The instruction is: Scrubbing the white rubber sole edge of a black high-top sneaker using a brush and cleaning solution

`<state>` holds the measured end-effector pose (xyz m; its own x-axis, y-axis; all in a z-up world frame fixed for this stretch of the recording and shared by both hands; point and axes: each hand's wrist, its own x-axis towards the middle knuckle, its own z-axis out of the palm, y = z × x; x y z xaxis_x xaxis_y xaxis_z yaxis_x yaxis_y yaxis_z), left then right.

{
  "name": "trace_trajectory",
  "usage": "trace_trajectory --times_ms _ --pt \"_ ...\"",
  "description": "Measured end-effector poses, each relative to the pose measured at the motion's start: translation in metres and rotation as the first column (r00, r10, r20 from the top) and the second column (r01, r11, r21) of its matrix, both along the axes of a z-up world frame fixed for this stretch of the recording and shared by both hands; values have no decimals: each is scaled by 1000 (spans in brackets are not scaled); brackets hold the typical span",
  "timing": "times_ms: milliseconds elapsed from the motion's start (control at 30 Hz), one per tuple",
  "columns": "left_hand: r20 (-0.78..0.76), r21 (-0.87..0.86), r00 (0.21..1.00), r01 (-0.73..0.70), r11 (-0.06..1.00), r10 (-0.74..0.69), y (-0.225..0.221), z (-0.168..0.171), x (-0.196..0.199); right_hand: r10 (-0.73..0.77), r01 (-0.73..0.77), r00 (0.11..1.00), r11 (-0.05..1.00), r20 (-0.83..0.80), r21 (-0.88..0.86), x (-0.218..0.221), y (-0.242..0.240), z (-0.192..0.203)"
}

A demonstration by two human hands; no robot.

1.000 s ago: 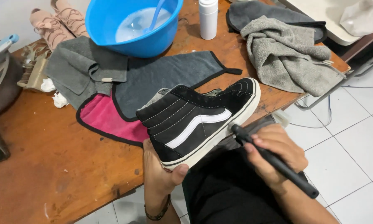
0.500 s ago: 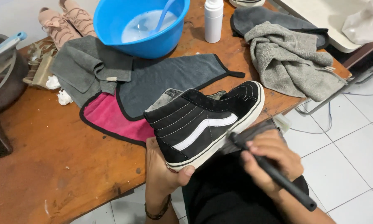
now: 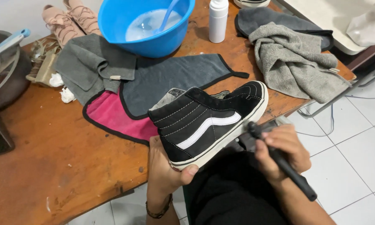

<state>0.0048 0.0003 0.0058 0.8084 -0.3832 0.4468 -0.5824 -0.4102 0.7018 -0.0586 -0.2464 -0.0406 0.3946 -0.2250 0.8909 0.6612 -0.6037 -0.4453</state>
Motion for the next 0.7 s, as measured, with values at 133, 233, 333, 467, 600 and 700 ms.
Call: trace_trajectory --times_ms 133,233,333,467,600,700 --pt "19 18 1000 -16 1000 15 0 -2 1 -56 52 997 995 46 87 2 4 -1" --pt "2 22 1000 0 1000 0 1 -4 0 20 -20 999 1000 40 -20 -3 11 6" --pt "8 14 1000 3 1000 -3 1 -1 0 -44 44 995 999 87 1 3 4 -1" --pt "13 2 1000 10 1000 -10 0 -1 0 -123 121 992 992 35 38 -4 4 -3" --pt "-48 -24 999 -11 1000 10 -2 1 -1 82 -81 987 997 141 -9 1 14 -4" --pt "-67 -36 998 -20 999 18 0 1 -1 33 -31 999 997 40 -72 2 1 -5"
